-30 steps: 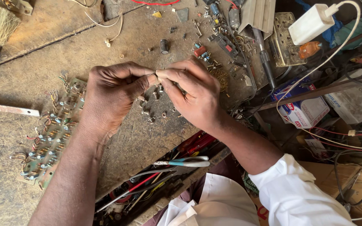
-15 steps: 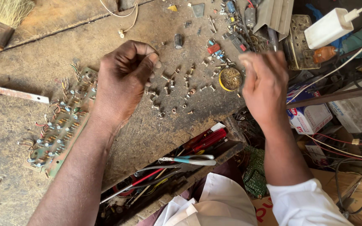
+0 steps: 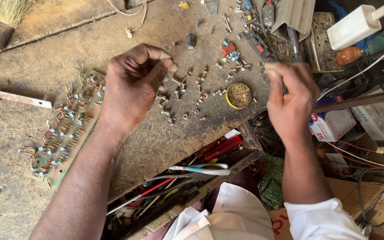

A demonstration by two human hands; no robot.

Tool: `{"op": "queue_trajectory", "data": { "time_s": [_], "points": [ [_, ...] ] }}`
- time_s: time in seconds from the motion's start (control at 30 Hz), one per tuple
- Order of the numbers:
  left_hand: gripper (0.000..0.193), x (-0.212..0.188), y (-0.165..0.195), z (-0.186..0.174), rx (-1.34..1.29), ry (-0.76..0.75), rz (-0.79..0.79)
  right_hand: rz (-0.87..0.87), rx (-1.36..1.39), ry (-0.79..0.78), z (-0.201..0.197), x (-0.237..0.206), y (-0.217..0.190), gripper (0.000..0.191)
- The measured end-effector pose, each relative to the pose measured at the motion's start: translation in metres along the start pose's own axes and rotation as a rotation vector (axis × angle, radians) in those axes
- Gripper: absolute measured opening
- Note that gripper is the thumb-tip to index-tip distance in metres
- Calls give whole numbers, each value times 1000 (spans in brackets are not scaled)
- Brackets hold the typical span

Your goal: The person picks up small screws and metal fasteners one at a time from a dusty, cluttered workbench, gathering them in one hand and placing them aside. At the end the person opens a drawer under the bench and rummages through hand tools inside it.

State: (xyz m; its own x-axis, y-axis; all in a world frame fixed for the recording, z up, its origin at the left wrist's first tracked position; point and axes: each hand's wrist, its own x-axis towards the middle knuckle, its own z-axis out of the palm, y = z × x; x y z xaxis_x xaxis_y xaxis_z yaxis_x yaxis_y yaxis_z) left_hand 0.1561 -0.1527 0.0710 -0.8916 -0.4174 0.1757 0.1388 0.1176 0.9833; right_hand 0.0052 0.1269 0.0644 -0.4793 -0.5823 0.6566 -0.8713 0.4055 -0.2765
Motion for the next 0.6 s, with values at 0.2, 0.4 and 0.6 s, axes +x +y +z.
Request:
{"op": "queue_trajectory", "data": {
  "time_s": [0.2,0.4,0.6],
  "points": [
    [6,0,0,0,-43,22,-2,23,-29,-78,3,18,5,18],
    [14,1,-3,2,-33,23,20,-55,-150,-189,11,27,15,18],
    [15,0,-3,2,50,35,43,-32,-125,-256,10,25,19,15]
  ]
}}
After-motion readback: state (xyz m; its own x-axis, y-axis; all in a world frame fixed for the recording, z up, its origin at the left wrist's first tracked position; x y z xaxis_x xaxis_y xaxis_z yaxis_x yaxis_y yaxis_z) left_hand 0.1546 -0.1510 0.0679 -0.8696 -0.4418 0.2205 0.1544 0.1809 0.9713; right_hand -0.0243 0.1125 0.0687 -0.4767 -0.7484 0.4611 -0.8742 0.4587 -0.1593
